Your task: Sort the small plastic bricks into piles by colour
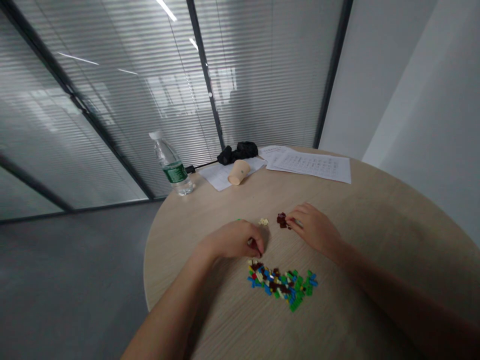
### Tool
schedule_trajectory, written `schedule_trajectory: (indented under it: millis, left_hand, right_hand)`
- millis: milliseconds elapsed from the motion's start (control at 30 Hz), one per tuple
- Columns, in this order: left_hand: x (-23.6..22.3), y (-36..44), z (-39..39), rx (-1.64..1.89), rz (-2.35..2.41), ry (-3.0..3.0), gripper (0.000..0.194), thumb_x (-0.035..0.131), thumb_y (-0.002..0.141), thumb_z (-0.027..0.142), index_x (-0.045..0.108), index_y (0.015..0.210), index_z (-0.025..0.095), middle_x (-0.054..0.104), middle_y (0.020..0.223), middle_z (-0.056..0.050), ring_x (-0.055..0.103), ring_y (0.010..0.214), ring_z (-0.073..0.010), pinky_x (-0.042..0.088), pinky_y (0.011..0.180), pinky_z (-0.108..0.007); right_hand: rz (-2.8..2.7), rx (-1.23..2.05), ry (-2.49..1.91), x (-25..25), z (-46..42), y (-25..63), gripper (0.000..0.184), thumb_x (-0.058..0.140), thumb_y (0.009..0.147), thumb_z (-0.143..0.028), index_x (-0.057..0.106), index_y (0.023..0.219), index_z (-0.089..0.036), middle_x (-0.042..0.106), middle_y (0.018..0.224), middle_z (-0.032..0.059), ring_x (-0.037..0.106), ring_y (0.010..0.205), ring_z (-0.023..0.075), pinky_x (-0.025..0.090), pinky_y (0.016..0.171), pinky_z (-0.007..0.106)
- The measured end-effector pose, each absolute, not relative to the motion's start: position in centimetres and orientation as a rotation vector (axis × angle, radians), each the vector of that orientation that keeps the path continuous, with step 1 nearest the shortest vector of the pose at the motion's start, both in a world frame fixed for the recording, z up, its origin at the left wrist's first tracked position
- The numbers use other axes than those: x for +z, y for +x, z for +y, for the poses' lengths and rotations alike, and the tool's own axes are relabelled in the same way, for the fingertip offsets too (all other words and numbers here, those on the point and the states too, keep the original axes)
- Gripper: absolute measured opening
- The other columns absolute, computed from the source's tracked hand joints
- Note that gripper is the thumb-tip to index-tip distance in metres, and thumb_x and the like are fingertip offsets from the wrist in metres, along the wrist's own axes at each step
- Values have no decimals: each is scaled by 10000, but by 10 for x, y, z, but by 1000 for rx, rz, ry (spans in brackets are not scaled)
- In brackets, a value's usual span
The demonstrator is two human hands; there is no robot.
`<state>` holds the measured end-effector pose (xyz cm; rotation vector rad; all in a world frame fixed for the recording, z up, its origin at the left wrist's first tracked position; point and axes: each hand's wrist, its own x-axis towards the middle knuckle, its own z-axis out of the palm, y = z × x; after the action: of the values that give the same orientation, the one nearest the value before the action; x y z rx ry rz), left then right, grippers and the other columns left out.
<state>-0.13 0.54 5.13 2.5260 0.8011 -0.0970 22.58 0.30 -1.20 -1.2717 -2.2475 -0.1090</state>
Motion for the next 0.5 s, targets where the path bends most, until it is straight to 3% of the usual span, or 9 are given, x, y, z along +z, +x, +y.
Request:
schedule_trajectory:
  millis: [333, 500]
  left_hand:
    - [49, -1, 7, -71, 857, 2533, 72, 632, 702, 137, 676, 748, 171, 615, 673, 25, 513, 589, -79, 330, 555, -183]
    - [53, 4, 3, 166, 808, 2556, 55, 604, 737, 130, 645, 765, 154, 590, 713, 17, 510, 632, -82, 360, 595, -183]
  right_hand:
    - [-2090, -21, -1223, -5, -1, 227, 117, 546, 815, -190, 627, 731, -188, 665, 770, 58, 576, 783, 199, 435, 739, 325]
    - [-1912, 458, -1213, 0, -15, 213, 99, 559, 785, -225, 645, 803, -180, 674, 788, 49, 598, 703, 161, 459, 657, 284]
